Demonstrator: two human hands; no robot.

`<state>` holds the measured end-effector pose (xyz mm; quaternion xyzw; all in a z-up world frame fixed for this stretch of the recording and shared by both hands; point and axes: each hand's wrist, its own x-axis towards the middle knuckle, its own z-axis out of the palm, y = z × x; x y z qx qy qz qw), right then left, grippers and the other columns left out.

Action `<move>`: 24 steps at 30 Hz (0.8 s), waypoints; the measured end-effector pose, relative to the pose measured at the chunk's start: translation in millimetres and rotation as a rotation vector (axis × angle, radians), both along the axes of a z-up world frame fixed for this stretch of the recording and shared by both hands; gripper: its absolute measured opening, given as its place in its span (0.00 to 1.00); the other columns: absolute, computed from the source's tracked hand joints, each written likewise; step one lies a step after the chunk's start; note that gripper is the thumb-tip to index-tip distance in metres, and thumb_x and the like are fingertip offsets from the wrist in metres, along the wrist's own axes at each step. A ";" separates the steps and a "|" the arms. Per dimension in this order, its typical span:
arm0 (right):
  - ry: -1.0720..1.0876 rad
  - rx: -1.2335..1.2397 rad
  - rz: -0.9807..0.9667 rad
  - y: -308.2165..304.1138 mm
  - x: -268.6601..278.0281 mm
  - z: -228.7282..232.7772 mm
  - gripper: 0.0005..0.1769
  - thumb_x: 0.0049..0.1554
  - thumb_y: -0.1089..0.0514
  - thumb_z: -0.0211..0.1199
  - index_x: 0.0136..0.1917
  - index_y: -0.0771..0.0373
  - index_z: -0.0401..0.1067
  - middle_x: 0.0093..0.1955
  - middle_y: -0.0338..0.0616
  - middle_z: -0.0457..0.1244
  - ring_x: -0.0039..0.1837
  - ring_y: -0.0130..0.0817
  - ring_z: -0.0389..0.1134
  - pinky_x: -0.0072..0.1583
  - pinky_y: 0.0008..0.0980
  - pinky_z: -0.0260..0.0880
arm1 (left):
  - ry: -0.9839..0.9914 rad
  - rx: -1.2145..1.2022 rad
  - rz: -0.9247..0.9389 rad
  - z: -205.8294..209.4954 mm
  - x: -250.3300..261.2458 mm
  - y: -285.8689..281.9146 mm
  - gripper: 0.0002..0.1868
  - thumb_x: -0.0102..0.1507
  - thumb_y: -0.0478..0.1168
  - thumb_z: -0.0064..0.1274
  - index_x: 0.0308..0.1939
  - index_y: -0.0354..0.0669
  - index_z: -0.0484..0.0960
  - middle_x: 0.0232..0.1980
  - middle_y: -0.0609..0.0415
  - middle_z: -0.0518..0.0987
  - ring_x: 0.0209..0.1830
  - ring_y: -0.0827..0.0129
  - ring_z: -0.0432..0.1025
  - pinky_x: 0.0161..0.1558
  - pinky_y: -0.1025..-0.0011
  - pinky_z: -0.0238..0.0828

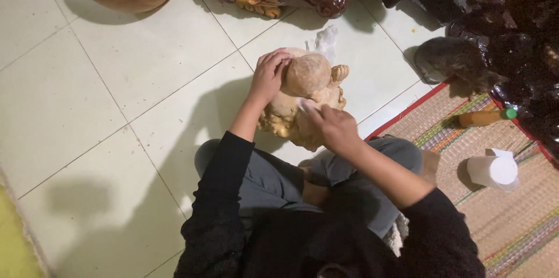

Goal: Sanding and cleaning the surface of a detailed wooden sculpture by hand using a small piece of sandpaper.

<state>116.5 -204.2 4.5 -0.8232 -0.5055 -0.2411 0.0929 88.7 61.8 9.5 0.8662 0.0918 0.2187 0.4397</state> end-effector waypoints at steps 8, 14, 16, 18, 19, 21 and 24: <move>0.012 0.017 0.023 41.0 -10.8 2.1 0.28 0.58 0.53 0.55 0.72 0.47 0.68 0.36 0.40 0.58 0.31 0.38 0.69 0.33 0.35 0.69 | 0.100 0.016 0.010 -1.0 9.0 6.0 0.16 0.76 0.45 0.36 0.57 0.55 0.81 0.65 0.53 0.76 0.71 0.53 0.65 0.75 0.53 0.53; 0.030 0.028 0.013 38.3 -4.9 -1.3 0.29 0.58 0.53 0.55 0.73 0.47 0.67 0.37 0.40 0.58 0.31 0.38 0.68 0.34 0.35 0.70 | 0.188 0.029 -0.009 -4.9 21.3 10.7 0.14 0.75 0.45 0.38 0.57 0.59 0.80 0.66 0.57 0.75 0.73 0.53 0.63 0.75 0.52 0.52; 0.034 0.026 0.008 18.0 -1.8 -4.5 0.29 0.59 0.54 0.54 0.74 0.47 0.67 0.37 0.40 0.58 0.31 0.38 0.68 0.34 0.35 0.70 | 0.210 0.028 -0.018 -8.3 22.3 11.5 0.14 0.75 0.45 0.38 0.57 0.61 0.80 0.67 0.58 0.74 0.73 0.53 0.62 0.75 0.52 0.52; 0.035 0.027 0.013 2.4 -2.4 -6.6 0.30 0.59 0.54 0.54 0.75 0.46 0.66 0.37 0.40 0.58 0.31 0.38 0.68 0.35 0.34 0.70 | 0.246 0.029 -0.017 -11.1 21.3 12.4 0.13 0.75 0.45 0.39 0.57 0.63 0.79 0.68 0.60 0.74 0.74 0.53 0.61 0.75 0.51 0.52; 0.034 0.028 0.014 3.5 -5.2 -6.9 0.30 0.59 0.54 0.54 0.75 0.46 0.66 0.37 0.40 0.58 0.31 0.38 0.68 0.35 0.34 0.70 | 0.245 0.030 -0.016 -11.3 22.0 11.9 0.13 0.75 0.45 0.39 0.57 0.63 0.79 0.68 0.60 0.74 0.74 0.53 0.61 0.75 0.51 0.52; 0.033 0.040 0.024 6.4 -12.6 -6.4 0.30 0.59 0.54 0.53 0.75 0.46 0.66 0.37 0.40 0.58 0.31 0.37 0.67 0.35 0.34 0.70 | 0.279 0.043 -0.011 -9.5 21.7 11.7 0.13 0.74 0.45 0.40 0.57 0.65 0.79 0.69 0.61 0.73 0.74 0.53 0.60 0.75 0.50 0.52; 0.029 0.059 0.042 46.4 -18.4 28.8 0.28 0.58 0.51 0.56 0.72 0.43 0.68 0.37 0.38 0.58 0.32 0.36 0.69 0.35 0.35 0.70 | 0.267 0.014 -0.016 -7.9 22.0 14.2 0.12 0.74 0.43 0.39 0.56 0.64 0.78 0.69 0.59 0.73 0.74 0.52 0.60 0.76 0.50 0.51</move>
